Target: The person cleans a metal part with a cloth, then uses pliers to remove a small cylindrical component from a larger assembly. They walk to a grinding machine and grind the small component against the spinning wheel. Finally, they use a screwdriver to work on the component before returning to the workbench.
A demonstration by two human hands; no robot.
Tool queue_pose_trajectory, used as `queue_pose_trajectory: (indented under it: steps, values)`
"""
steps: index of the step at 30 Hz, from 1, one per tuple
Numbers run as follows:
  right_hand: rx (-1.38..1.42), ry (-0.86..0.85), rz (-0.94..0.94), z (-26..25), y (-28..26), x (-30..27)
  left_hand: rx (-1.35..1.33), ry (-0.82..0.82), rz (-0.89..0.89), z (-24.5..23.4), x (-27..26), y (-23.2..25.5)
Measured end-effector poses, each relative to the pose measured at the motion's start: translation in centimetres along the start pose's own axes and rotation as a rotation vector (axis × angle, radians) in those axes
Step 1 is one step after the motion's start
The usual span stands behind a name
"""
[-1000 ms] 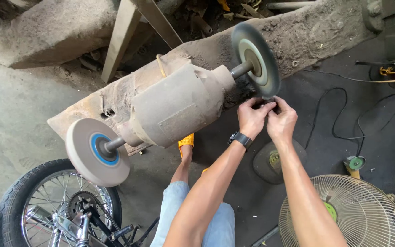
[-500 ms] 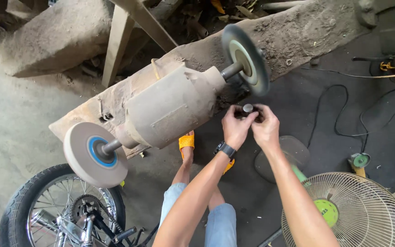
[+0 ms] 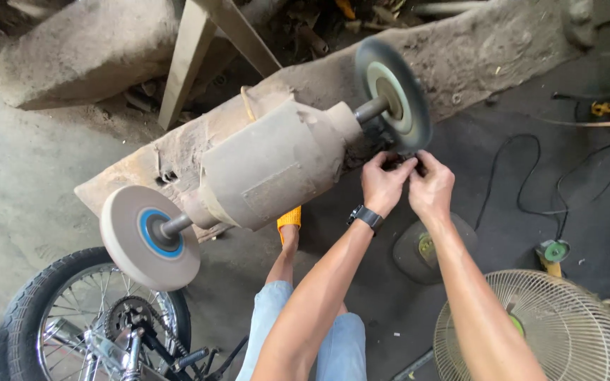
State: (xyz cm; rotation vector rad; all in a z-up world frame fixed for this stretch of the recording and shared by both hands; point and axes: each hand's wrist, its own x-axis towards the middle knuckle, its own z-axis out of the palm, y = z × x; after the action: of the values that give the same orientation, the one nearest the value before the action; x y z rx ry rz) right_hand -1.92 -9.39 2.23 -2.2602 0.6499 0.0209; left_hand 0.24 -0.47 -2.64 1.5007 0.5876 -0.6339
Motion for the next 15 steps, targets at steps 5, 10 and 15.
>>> queue_pose_trajectory:
  steps: [5, 10, 15]
  values:
    - [0.081, -0.053, 0.054, 1.3, 0.2, -1.3, 0.031, 0.043, -0.036, -1.9, -1.1, -0.2]
    - [0.101, -0.064, 0.109, 1.4, 0.1, -3.1, 0.057, 0.018, 0.02, -2.9, -3.1, 1.0]
    - [0.071, 0.007, 0.148, 0.2, 0.6, -1.8, -0.042, -0.02, 0.044, -1.2, -3.3, 2.4]
